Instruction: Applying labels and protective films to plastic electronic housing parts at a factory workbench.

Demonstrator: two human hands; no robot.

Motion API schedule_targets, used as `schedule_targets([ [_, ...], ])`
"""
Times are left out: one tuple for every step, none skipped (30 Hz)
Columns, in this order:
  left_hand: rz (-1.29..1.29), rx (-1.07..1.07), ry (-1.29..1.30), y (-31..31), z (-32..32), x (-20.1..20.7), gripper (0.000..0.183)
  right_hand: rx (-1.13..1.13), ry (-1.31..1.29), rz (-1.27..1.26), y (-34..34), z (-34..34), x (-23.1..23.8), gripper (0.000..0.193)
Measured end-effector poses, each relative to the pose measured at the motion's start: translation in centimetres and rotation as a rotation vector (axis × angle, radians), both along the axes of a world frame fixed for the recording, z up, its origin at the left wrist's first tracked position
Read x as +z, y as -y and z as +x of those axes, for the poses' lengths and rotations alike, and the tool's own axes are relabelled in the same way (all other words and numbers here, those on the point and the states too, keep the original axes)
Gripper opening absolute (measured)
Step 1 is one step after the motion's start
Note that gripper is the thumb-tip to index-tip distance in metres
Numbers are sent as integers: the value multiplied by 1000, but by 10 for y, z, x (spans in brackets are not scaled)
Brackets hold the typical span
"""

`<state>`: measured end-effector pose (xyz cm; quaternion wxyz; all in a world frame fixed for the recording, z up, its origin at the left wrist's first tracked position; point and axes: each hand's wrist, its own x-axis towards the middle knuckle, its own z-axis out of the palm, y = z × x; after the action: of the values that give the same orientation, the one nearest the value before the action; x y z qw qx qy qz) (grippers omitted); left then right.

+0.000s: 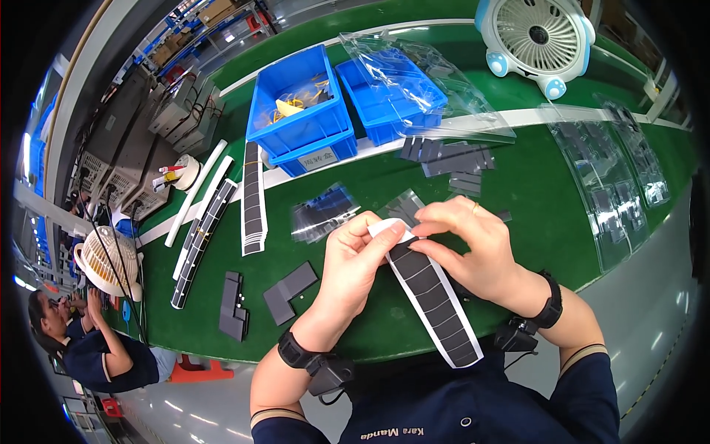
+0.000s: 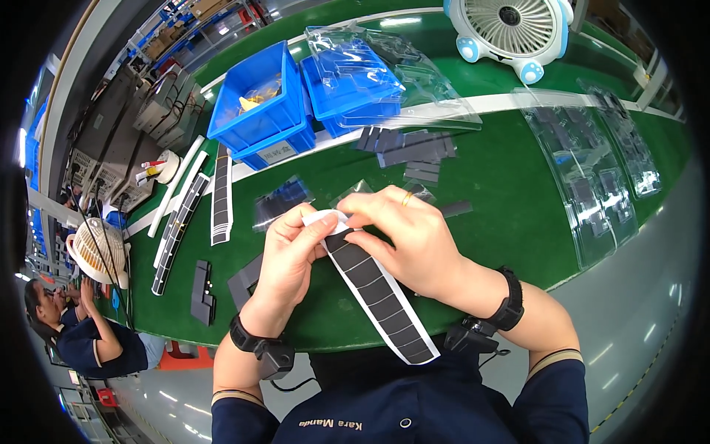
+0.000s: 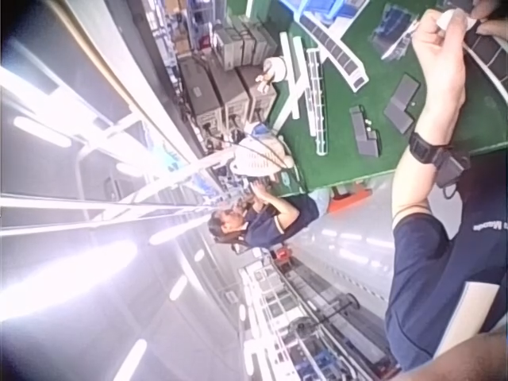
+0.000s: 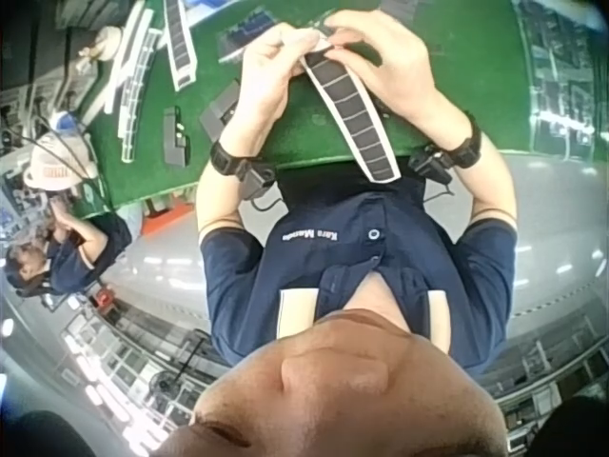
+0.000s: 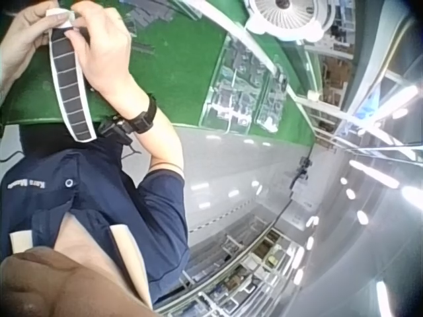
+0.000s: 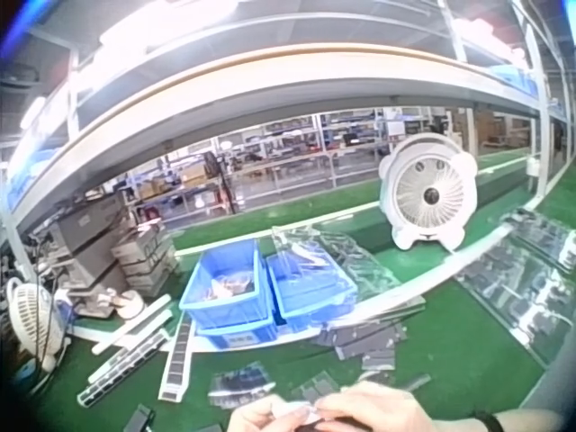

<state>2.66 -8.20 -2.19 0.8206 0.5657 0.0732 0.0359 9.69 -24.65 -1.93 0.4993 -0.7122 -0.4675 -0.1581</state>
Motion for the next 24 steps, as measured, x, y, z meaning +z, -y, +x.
schedule_targets([
  [12, 25, -6, 1, -1, 1, 14, -16, 98, -17, -1, -1, 1, 35],
  [23, 50, -12, 1, -1, 1, 14, -14, 98, -18, -2, -1, 0, 35],
  [23, 50, -12, 0, -1, 1, 14, -17, 140, 3, -3, -2, -1, 34],
  [9, 30, 11, -1, -1, 0, 13, -20, 182, 24, -4, -3, -3, 32],
  [-4, 9, 33, -1, -2, -1, 13, 2, 187, 50, -5, -4, -4, 33],
  [-4, 11, 33, -1, -1, -1, 13, 4, 186, 50, -4, -5, -2, 33],
  [21, 30, 26, 0, -1, -1, 14, 68, 99, 21, -3, -6, 3, 31],
  [47, 50, 18, 0, -1, -1, 14, 132, 12, -9, -2, -7, 6, 30],
  [47, 52, 18, -1, 0, -1, 14, 267, -73, 29, -1, -5, 5, 30],
  [56, 66, 5, -3, 2, -2, 15, 466, -214, 52, 3, -2, 8, 41],
  [64, 80, -9, -6, 4, -4, 16, 576, -430, 98, 7, -3, 8, 49],
  [26, 98, -19, -9, 6, -6, 18, 683, -646, 145, 10, -3, 8, 58],
  [22, 95, -34, -12, 7, -6, 18, 687, -737, 265, 9, 0, 4, 66],
  [17, 92, -49, -14, 7, -6, 18, 602, -783, 332, 8, 0, 7, 69],
  [19, 88, -49, -12, 7, -5, 18, 474, -675, 273, 7, 3, 7, 71],
  [-8, 74, -35, -9, 7, -4, 18, 346, -567, 214, 7, 5, 5, 72],
  [-35, 60, -21, -7, 6, -2, 17, 288, -429, 158, 6, 7, 2, 70],
  [-37, 55, -21, -5, 5, 0, 17, 237, -357, 119, 3, 5, 3, 64],
  [-24, 49, -22, -3, 4, 2, 17, 228, -308, 101, 2, 4, 3, 63],
  [-12, 43, -23, -1, 4, 3, 17, 218, -259, 82, 2, 3, 2, 62],
  [-24, 37, -12, -3, 3, 0, 15, 198, -237, 67, 1, 1, 3, 60],
  [-25, 39, -12, -3, 3, 0, 15, 200, -236, 67, 0, 1, 2, 60],
  [-16, 28, -15, -2, 3, 1, 15, 178, -188, 81, 0, 0, 1, 58],
  [-8, 17, -17, -2, 3, 1, 14, 156, -141, 95, -1, 0, 0, 56],
])
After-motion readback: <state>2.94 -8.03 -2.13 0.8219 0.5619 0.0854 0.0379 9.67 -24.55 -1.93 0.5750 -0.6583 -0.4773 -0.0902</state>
